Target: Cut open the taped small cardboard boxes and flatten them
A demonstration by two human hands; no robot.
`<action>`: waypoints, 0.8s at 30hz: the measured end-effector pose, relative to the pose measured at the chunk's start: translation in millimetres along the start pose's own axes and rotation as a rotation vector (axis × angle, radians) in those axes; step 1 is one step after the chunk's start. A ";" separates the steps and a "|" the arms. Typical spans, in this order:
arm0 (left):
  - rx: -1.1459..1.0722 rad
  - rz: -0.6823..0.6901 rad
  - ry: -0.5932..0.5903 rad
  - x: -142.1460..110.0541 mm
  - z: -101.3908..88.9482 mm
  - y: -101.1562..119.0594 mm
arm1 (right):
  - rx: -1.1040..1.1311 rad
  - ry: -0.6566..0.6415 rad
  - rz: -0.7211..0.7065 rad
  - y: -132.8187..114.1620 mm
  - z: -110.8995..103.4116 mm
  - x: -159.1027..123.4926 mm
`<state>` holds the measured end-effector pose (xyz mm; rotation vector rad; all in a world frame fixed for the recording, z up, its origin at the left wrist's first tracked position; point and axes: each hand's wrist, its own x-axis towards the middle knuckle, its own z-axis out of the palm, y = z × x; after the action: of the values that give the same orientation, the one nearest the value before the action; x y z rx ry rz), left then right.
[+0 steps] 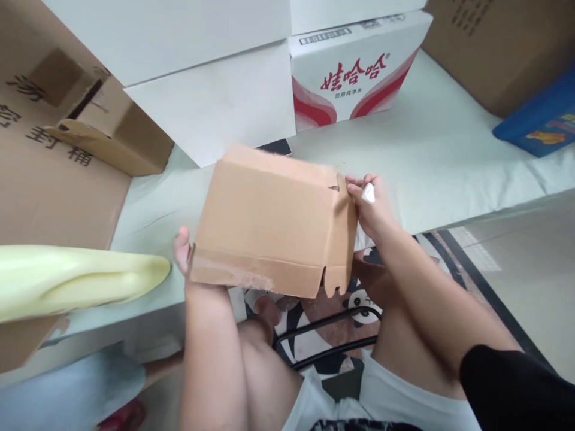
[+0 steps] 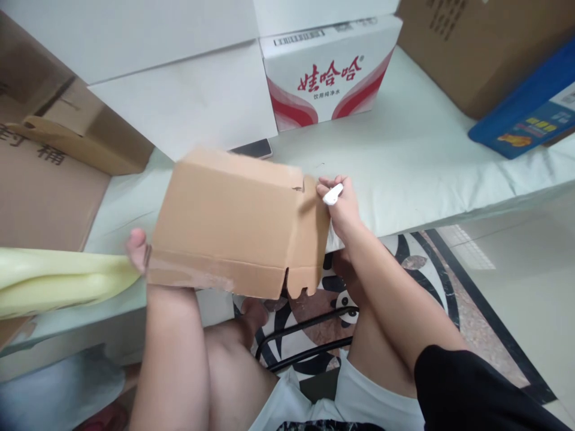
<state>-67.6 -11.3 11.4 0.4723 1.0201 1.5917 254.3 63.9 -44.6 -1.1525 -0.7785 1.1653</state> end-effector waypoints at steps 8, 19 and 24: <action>0.047 -0.259 -0.061 -26.1 18.3 -1.6 | -0.203 -0.114 0.025 6.3 4.8 -4.3; 0.098 -0.526 -0.283 -37.0 -5.9 -2.3 | -0.257 -0.175 0.057 0.9 2.8 -5.1; 0.193 -0.450 -0.359 -15.7 -13.1 -2.8 | -0.269 -0.238 0.095 -5.2 7.0 -9.1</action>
<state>-71.4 -30.6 5.4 0.5882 0.9261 0.9722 246.9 57.2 -36.8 -1.2962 -1.0985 1.3215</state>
